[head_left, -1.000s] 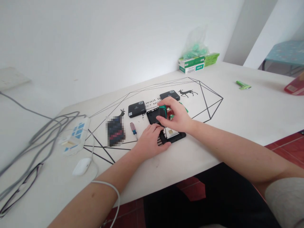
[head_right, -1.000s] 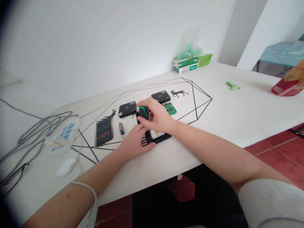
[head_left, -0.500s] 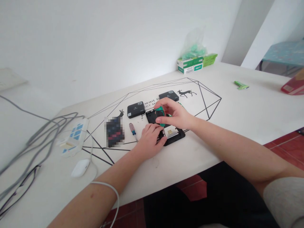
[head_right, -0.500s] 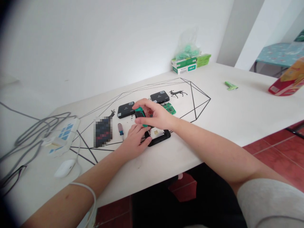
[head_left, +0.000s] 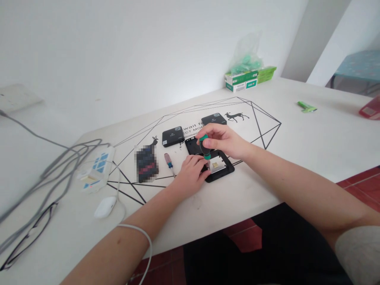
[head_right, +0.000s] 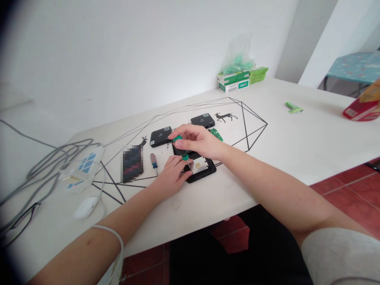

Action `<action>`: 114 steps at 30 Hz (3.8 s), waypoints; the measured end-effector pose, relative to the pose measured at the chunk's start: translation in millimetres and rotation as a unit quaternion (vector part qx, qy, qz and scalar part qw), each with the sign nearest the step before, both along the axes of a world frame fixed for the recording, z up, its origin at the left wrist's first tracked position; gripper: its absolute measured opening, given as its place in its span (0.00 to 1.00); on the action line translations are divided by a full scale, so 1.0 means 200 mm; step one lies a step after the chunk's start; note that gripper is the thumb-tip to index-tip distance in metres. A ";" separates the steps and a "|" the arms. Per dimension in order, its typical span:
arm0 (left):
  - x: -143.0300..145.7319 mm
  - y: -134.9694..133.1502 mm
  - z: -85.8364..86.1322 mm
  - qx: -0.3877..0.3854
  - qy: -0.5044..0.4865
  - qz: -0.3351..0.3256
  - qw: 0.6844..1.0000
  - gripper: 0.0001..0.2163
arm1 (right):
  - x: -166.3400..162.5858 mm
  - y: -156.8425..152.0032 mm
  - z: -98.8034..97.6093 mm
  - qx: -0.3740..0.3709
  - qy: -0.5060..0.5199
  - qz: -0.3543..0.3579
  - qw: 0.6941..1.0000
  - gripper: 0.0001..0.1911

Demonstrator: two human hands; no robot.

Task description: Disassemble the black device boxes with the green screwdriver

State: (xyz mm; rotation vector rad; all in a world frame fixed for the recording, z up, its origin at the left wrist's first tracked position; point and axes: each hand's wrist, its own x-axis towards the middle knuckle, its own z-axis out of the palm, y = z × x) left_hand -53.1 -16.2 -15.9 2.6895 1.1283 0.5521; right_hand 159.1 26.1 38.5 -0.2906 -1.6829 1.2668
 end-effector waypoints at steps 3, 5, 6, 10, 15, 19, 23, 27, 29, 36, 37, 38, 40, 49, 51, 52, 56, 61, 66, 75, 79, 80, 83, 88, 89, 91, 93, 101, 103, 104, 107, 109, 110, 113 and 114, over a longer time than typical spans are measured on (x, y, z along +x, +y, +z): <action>0.00 0.00 0.01 0.001 0.000 -0.011 1.000 0.10 | 0.01 -0.01 0.01 -0.003 -0.006 0.037 0.999 0.15; 0.00 0.00 0.02 -0.001 -0.003 -0.015 1.000 0.10 | 0.01 -0.01 0.01 -0.013 -0.009 0.068 0.998 0.15; 0.00 0.00 0.02 -0.002 -0.005 -0.015 1.000 0.10 | 0.02 -0.01 0.01 -0.020 -0.011 0.082 0.996 0.15; 0.00 0.00 0.01 0.000 -0.008 -0.013 1.000 0.11 | 0.02 -0.02 0.00 -0.038 -0.011 0.095 0.995 0.16; 0.00 0.01 0.00 0.011 -0.018 -0.022 1.000 0.09 | 0.00 -0.03 -0.01 -0.051 0.020 0.071 0.996 0.14; 0.01 0.00 0.01 0.017 -0.029 -0.031 0.999 0.09 | -0.01 -0.03 -0.01 -0.086 0.049 0.054 0.994 0.12; 0.02 0.00 0.02 0.007 -0.032 -0.026 0.999 0.08 | -0.01 -0.03 -0.01 -0.115 0.065 0.049 0.990 0.12; 0.01 0.00 0.02 0.008 -0.032 -0.029 0.999 0.07 | -0.02 -0.03 -0.01 -0.101 0.067 0.049 0.991 0.18; 0.01 0.00 0.02 0.012 -0.035 -0.033 0.999 0.07 | -0.02 -0.04 0.00 -0.115 0.055 0.059 0.990 0.18; 0.00 0.01 0.01 0.021 -0.045 -0.045 0.998 0.07 | -0.02 -0.07 0.03 -0.180 0.060 0.077 0.979 0.20; 0.00 0.01 0.01 0.023 -0.044 -0.043 0.998 0.07 | -0.02 -0.08 0.03 -0.182 0.059 0.078 0.978 0.21; 0.00 0.01 0.01 0.024 -0.042 -0.040 0.998 0.07 | -0.02 -0.08 0.03 -0.180 0.060 0.078 0.979 0.20; 0.00 0.01 0.00 0.030 -0.036 -0.026 0.999 0.07 | -0.03 -0.07 0.02 -0.171 0.061 0.076 0.980 0.19; -0.01 0.00 -0.02 0.027 -0.001 0.013 1.000 0.10 | -0.02 0.01 -0.03 -0.115 0.067 0.008 0.991 0.16; -0.01 0.00 -0.02 0.024 0.003 0.018 1.000 0.10 | -0.01 0.01 -0.03 -0.124 0.063 0.016 0.990 0.16; -0.01 0.00 -0.02 0.024 0.003 0.019 1.000 0.10 | -0.01 0.01 -0.02 -0.130 0.062 0.023 0.989 0.16; -0.01 -0.01 -0.01 0.022 0.007 0.018 1.000 0.09 | -0.01 -0.01 -0.01 -0.152 0.063 0.048 0.985 0.15; 0.00 -0.01 0.00 0.024 0.002 0.019 1.000 0.09 | -0.03 -0.02 0.00 -0.146 0.072 0.048 0.986 0.15; 0.00 -0.01 -0.02 0.024 -0.001 0.028 0.999 0.09 | -0.03 -0.01 -0.01 -0.091 0.084 -0.006 0.992 0.18; 0.00 0.01 -0.01 0.002 -0.021 0.044 0.999 0.21 | 0.00 -0.03 0.02 -0.144 0.064 0.064 0.985 0.15; 0.00 0.01 0.00 0.004 -0.014 0.043 0.999 0.21 | 0.00 -0.04 0.02 -0.149 0.052 0.088 0.983 0.17; 0.00 0.01 0.00 0.005 -0.013 0.043 0.999 0.21 | 0.00 -0.04 0.02 -0.147 0.050 0.085 0.984 0.17; 0.00 0.01 -0.01 0.007 -0.010 0.046 0.999 0.20 | 0.00 -0.03 0.02 -0.127 0.047 0.049 0.990 0.17; -0.01 0.01 -0.04 0.014 -0.011 0.051 0.999 0.21 | 0.00 0.00 -0.01 -0.084 0.047 -0.024 0.995 0.15; -0.01 0.01 -0.04 0.016 -0.010 0.052 0.998 0.21 | 0.00 0.00 -0.01 -0.081 0.050 -0.030 0.995 0.15; -0.01 0.01 -0.04 0.013 -0.005 0.055 0.998 0.22 | 0.00 0.00 -0.01 -0.084 0.059 -0.034 0.994 0.14; -0.01 0.01 -0.03 -0.002 0.001 0.058 0.998 0.23 | 0.00 -0.01 0.00 -0.102 0.070 -0.027 0.992 0.12; -0.01 0.01 -0.03 -0.034 0.063 0.048 0.996 0.26 | -0.01 -0.04 0.02 -0.088 0.066 -0.037 0.993 0.14; -0.02 0.01 -0.03 -0.023 0.071 0.047 0.996 0.27 | -0.02 -0.03 0.01 -0.087 0.061 -0.036 0.994 0.16; -0.02 0.01 -0.03 -0.020 0.074 0.047 0.996 0.27 | -0.02 -0.03 0.01 -0.089 0.061 -0.036 0.993 0.16; -0.01 0.00 -0.03 -0.024 0.083 0.059 0.995 0.27 | -0.02 -0.02 0.00 -0.101 0.062 -0.040 0.992 0.15; -0.01 0.00 -0.03 -0.031 0.090 0.069 0.993 0.27 | -0.02 -0.03 0.00 -0.101 0.056 -0.050 0.992 0.13; -0.01 0.00 -0.02 -0.035 0.093 0.073 0.992 0.26 | -0.02 -0.03 0.00 -0.098 0.052 -0.057 0.992 0.11; -0.01 0.00 -0.02 -0.047 0.099 0.077 0.991 0.26 | -0.02 -0.03 -0.01 -0.062 0.042 -0.091 0.993 0.08; -0.01 0.00 -0.02 -0.050 0.100 0.077 0.991 0.26 | -0.02 -0.03 0.00 -0.038 0.036 -0.108 0.993 0.08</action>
